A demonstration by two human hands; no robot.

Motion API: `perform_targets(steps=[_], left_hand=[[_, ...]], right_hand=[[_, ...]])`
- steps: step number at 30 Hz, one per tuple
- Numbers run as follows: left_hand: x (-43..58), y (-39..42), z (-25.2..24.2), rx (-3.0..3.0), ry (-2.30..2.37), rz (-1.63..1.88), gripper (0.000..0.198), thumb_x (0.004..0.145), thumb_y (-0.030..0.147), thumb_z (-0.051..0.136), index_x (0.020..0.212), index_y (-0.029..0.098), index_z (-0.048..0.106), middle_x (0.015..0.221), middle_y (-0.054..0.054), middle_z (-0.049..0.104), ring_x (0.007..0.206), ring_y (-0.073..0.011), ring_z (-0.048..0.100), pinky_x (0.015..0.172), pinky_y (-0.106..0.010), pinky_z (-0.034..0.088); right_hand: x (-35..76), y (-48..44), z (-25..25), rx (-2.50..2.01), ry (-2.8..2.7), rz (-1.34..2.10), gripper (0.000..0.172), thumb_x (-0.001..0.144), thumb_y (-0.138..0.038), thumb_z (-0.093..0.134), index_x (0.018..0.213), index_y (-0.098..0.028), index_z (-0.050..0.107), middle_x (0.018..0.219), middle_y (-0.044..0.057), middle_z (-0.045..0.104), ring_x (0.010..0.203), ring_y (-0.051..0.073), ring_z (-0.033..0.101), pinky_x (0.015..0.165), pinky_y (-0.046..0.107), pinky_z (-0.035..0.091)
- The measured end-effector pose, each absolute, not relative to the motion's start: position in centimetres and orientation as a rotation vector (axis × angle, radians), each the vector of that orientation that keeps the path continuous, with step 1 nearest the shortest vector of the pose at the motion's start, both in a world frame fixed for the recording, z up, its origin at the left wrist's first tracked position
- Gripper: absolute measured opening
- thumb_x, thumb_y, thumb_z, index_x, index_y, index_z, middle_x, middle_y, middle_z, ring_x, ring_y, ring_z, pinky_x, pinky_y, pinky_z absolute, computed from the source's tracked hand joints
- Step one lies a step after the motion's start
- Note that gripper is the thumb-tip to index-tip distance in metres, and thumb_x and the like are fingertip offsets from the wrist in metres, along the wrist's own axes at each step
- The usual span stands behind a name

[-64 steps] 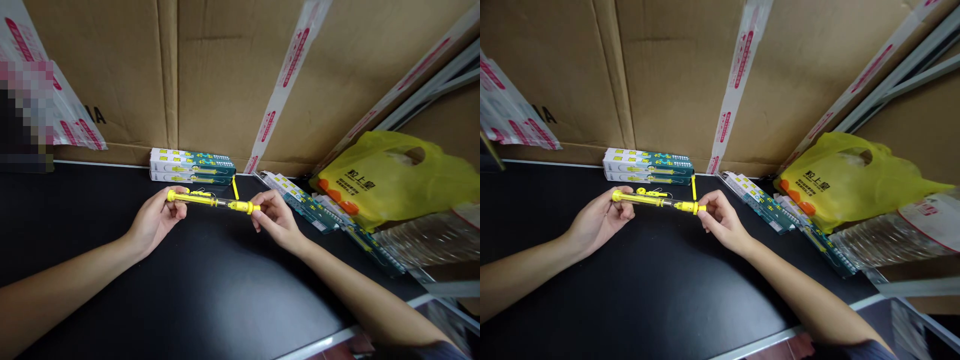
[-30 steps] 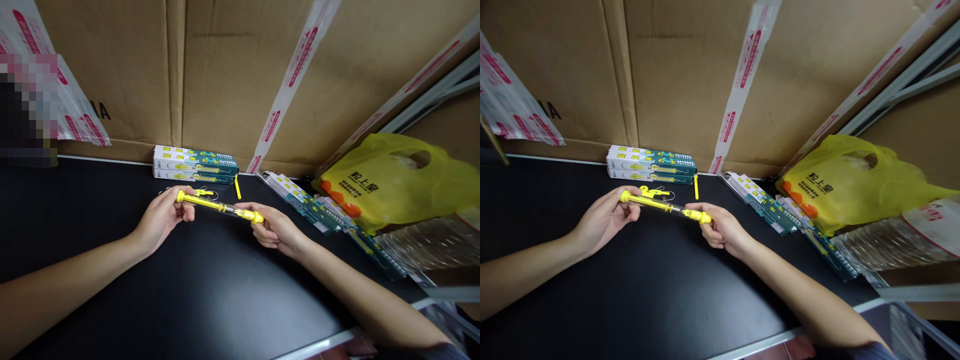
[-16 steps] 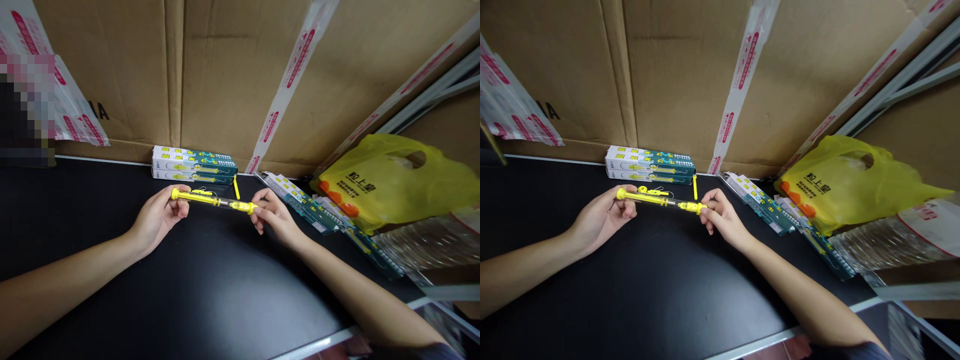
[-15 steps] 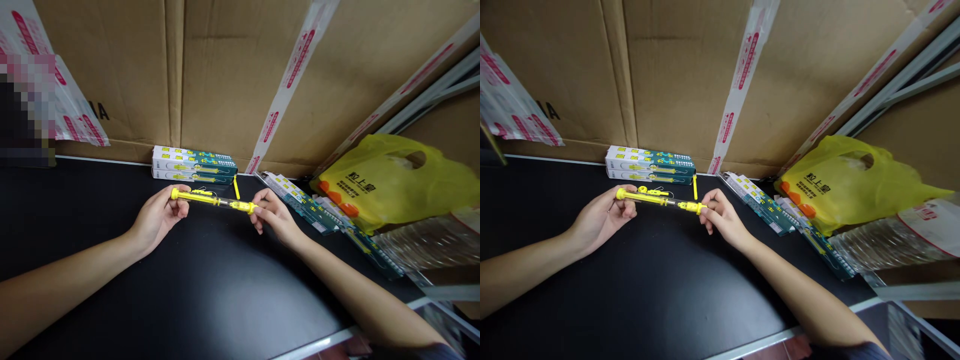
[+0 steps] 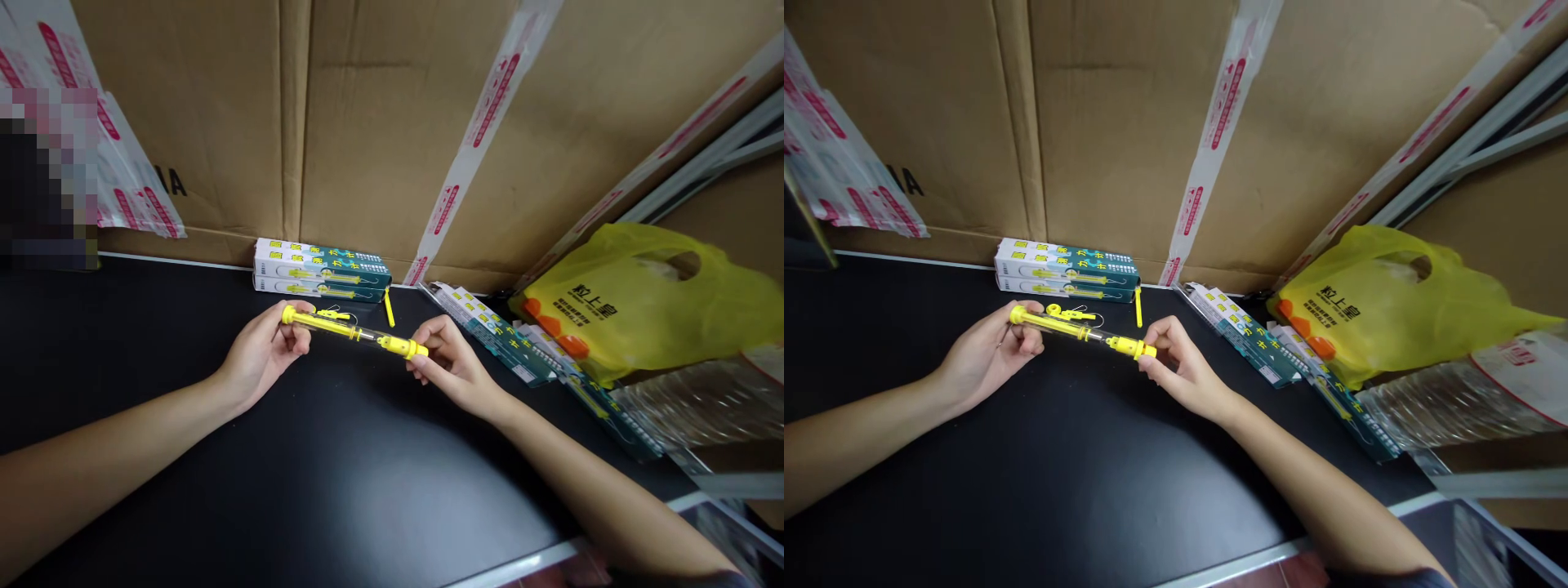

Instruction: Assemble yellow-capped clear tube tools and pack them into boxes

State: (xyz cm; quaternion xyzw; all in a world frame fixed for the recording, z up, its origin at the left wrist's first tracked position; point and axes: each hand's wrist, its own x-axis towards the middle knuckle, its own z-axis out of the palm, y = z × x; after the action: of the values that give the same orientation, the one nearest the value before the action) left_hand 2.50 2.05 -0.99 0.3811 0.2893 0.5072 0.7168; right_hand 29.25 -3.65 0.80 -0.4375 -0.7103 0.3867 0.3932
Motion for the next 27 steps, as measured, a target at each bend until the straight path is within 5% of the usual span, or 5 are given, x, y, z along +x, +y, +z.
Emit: perform_targets(steps=[15, 27], left_hand=[[2.6, 2.0, -0.6, 0.826, 0.651, 1.124, 0.033, 0.097, 0.026, 0.033, 0.090, 0.015, 0.063, 0.050, -0.001, 0.052, 0.052, -0.0109, 0.046, 0.059, -0.020, 0.043], [2.6, 2.0, -0.9, 0.859, 0.648, 1.120, 0.029, 0.095, 0.027, 0.037, 0.092, 0.015, 0.064, 0.051, -0.001, 0.053, 0.054, -0.0114, 0.048, 0.061, -0.020, 0.043]], right_hand=[[28.7, -3.9, 1.3, -1.122, -1.897, 0.913, 0.018, 0.093, -0.035, 0.051, 0.091, -0.022, 0.039, 0.067, -0.003, 0.053, 0.058, 0.011, 0.050, 0.055, 0.024, 0.038], [27.8, -3.6, 0.7, -1.145, -1.597, 1.256, 0.028, 0.093, -0.049, 0.043, 0.085, -0.024, 0.034, 0.043, -0.012, 0.042, 0.033, 0.006, 0.027, 0.035, 0.015, 0.018]])
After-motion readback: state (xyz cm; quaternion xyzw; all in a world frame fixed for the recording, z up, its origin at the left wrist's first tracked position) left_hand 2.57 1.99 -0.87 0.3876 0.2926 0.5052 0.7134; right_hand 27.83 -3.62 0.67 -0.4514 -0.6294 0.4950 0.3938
